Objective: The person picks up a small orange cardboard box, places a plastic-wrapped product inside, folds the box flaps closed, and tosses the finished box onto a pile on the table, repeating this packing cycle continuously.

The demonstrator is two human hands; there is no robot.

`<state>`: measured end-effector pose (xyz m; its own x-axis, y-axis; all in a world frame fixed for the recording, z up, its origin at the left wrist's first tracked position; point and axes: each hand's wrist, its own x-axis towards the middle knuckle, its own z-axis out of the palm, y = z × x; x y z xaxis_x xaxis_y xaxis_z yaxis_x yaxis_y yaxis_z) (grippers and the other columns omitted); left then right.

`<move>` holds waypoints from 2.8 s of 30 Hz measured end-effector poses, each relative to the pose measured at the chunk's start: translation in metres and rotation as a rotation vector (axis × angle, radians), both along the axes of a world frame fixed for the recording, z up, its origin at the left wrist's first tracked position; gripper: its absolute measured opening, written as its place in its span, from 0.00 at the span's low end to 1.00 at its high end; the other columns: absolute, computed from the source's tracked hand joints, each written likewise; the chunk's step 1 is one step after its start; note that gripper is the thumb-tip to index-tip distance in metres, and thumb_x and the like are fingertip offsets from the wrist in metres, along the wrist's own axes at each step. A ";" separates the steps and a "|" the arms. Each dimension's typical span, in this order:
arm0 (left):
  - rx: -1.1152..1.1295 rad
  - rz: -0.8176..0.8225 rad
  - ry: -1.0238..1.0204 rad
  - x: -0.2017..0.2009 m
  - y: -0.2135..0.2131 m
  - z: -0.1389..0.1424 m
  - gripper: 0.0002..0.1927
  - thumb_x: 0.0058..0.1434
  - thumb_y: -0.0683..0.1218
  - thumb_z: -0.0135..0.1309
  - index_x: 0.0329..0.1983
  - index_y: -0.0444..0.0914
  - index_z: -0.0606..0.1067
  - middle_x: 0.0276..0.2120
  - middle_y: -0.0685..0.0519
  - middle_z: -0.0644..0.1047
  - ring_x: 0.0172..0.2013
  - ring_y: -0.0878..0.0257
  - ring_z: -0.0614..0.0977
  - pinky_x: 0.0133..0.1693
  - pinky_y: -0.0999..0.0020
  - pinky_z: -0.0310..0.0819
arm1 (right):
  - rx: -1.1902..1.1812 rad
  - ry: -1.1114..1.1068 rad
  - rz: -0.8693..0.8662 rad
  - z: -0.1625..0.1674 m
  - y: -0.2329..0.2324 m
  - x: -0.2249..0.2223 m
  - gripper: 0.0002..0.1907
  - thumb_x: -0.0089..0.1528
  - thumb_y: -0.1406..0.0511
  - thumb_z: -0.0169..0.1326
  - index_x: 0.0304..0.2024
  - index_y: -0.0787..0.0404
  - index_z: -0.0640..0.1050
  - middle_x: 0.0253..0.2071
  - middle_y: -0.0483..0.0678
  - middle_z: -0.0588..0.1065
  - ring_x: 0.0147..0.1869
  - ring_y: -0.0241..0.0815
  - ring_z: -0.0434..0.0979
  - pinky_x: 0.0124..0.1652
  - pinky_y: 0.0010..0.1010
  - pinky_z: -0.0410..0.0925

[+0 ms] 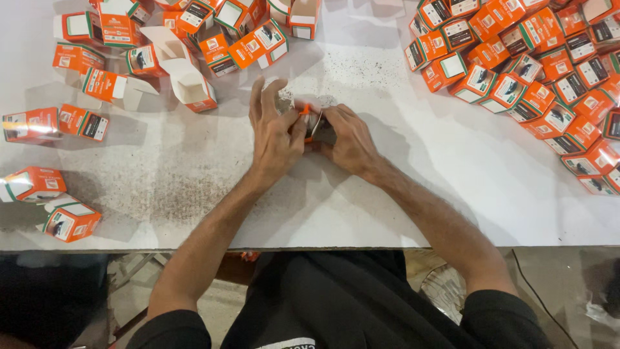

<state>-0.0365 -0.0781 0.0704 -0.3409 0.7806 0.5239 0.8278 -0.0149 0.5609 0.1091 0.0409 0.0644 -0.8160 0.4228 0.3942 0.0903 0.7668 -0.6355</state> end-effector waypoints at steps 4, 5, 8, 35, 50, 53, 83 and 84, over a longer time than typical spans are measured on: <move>0.020 0.070 -0.304 0.003 0.003 -0.008 0.12 0.61 0.37 0.58 0.48 0.35 0.79 0.64 0.39 0.64 0.54 0.48 0.74 0.56 0.55 0.72 | 0.031 -0.043 -0.019 -0.002 -0.001 0.000 0.34 0.48 0.71 0.69 0.55 0.68 0.72 0.46 0.56 0.76 0.51 0.60 0.75 0.48 0.46 0.70; 0.029 0.085 -0.411 0.001 0.005 -0.012 0.14 0.60 0.37 0.56 0.49 0.34 0.78 0.63 0.39 0.64 0.48 0.51 0.78 0.51 0.59 0.76 | 0.059 -0.037 0.000 -0.003 0.000 0.000 0.35 0.47 0.72 0.69 0.57 0.69 0.71 0.47 0.57 0.76 0.51 0.60 0.75 0.49 0.46 0.70; 0.023 0.141 -0.815 -0.005 0.011 -0.023 0.33 0.57 0.37 0.57 0.64 0.34 0.57 0.53 0.44 0.72 0.29 0.59 0.77 0.31 0.65 0.74 | 0.019 -0.052 -0.003 -0.006 0.001 0.003 0.39 0.52 0.71 0.69 0.63 0.70 0.67 0.48 0.57 0.75 0.51 0.60 0.75 0.49 0.46 0.70; 0.182 -0.427 -0.170 -0.019 0.006 -0.001 0.19 0.61 0.31 0.54 0.56 0.33 0.74 0.58 0.45 0.78 0.61 0.45 0.81 0.63 0.59 0.78 | 0.055 -0.059 0.002 -0.010 0.007 0.015 0.31 0.53 0.74 0.64 0.56 0.64 0.68 0.51 0.57 0.77 0.56 0.61 0.77 0.52 0.46 0.71; 0.144 -0.427 0.019 -0.016 -0.008 0.000 0.12 0.57 0.32 0.60 0.42 0.34 0.74 0.61 0.39 0.75 0.64 0.41 0.75 0.61 0.55 0.77 | 0.171 0.056 0.117 0.000 0.008 0.017 0.27 0.53 0.75 0.64 0.53 0.58 0.73 0.53 0.53 0.77 0.52 0.57 0.78 0.50 0.46 0.71; 0.090 -0.404 -0.105 -0.016 -0.011 0.002 0.08 0.66 0.37 0.62 0.46 0.34 0.75 0.64 0.45 0.75 0.68 0.46 0.74 0.67 0.55 0.75 | 0.147 0.036 0.118 0.003 0.009 0.019 0.24 0.55 0.74 0.65 0.52 0.58 0.74 0.50 0.52 0.77 0.51 0.56 0.77 0.49 0.46 0.71; 0.029 0.177 0.270 -0.180 0.075 0.021 0.19 0.69 0.46 0.56 0.56 0.28 0.71 0.48 0.37 0.77 0.48 0.37 0.78 0.46 0.44 0.72 | -0.095 0.005 0.079 -0.008 -0.018 -0.014 0.36 0.58 0.66 0.68 0.65 0.62 0.67 0.63 0.56 0.72 0.68 0.59 0.69 0.67 0.47 0.61; -0.005 0.212 0.305 -0.201 0.093 0.018 0.16 0.71 0.48 0.54 0.52 0.30 0.73 0.47 0.38 0.78 0.48 0.37 0.78 0.47 0.44 0.73 | -0.125 -0.004 0.065 -0.006 -0.018 -0.013 0.35 0.58 0.67 0.68 0.65 0.63 0.68 0.62 0.56 0.72 0.69 0.59 0.68 0.67 0.47 0.61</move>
<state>-0.2371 0.0152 0.0884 -0.3237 0.7126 0.6224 0.9414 0.1767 0.2873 0.0957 0.0229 0.0588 -0.8447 0.4147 0.3384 0.0459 0.6861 -0.7261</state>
